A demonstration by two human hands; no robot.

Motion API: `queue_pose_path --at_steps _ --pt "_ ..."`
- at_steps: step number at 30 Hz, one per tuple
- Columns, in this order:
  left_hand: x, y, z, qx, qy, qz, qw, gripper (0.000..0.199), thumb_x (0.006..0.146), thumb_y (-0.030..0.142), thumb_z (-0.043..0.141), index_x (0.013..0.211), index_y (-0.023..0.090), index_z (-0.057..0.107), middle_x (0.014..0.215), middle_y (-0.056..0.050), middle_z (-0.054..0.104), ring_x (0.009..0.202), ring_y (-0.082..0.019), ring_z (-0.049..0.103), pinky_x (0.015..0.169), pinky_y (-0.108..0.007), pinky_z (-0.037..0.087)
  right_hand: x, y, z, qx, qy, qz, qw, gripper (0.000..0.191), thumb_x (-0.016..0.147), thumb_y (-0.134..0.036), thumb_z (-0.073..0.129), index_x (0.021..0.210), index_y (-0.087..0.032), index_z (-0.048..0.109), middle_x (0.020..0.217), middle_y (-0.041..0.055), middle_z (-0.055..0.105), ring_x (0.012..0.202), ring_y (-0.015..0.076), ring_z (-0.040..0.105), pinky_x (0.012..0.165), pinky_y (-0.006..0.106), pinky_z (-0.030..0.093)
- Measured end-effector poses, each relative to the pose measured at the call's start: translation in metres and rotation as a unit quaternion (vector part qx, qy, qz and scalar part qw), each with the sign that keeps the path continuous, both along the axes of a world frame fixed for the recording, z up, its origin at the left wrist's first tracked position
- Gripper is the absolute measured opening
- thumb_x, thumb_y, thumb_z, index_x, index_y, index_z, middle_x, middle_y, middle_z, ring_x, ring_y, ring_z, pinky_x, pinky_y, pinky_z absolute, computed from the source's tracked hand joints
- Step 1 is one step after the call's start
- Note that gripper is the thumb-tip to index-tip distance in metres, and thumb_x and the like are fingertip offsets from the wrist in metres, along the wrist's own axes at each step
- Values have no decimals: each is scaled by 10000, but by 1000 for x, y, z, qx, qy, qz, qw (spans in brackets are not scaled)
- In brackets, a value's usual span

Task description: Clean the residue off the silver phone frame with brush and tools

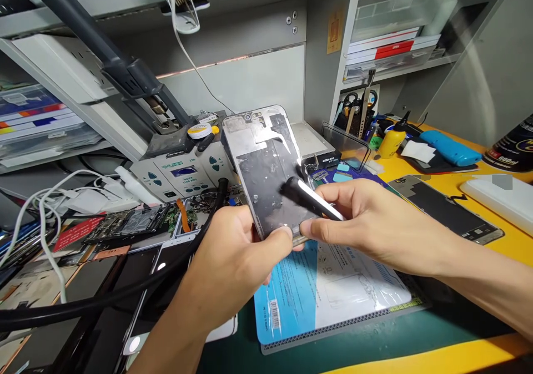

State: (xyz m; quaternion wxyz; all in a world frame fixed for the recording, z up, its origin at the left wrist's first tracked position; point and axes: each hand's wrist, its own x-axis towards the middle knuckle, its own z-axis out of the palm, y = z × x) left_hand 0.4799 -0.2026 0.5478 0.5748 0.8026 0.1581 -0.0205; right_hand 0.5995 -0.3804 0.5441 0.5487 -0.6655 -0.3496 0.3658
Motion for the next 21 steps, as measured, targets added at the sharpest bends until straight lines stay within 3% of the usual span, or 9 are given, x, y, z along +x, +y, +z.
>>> queue_pose_path --at_steps 6,13,21 --pt "4 1 -3 18 3 -3 1000 368 878 380 621 573 205 512 476 48 492 488 -108 457 494 -257 350 2 -4 6 -7 -9 31 999 171 960 -272 610 810 -205 659 678 -64 501 582 75 376 505 219 287" --pt "3 5 -6 39 7 -13 999 409 873 365 618 524 206 476 456 46 467 478 -107 434 497 -273 328 1 -4 7 -34 -28 27 999 208 953 -312 593 787 -187 609 692 -53 442 611 97 341 521 259 261" --pt "4 3 -6 50 1 -12 999 325 873 383 628 617 188 583 474 58 498 414 -72 379 425 -251 230 0 -3 7 -30 -39 23 999 215 936 -258 589 735 -185 563 649 -65 391 571 85 291 499 258 226"
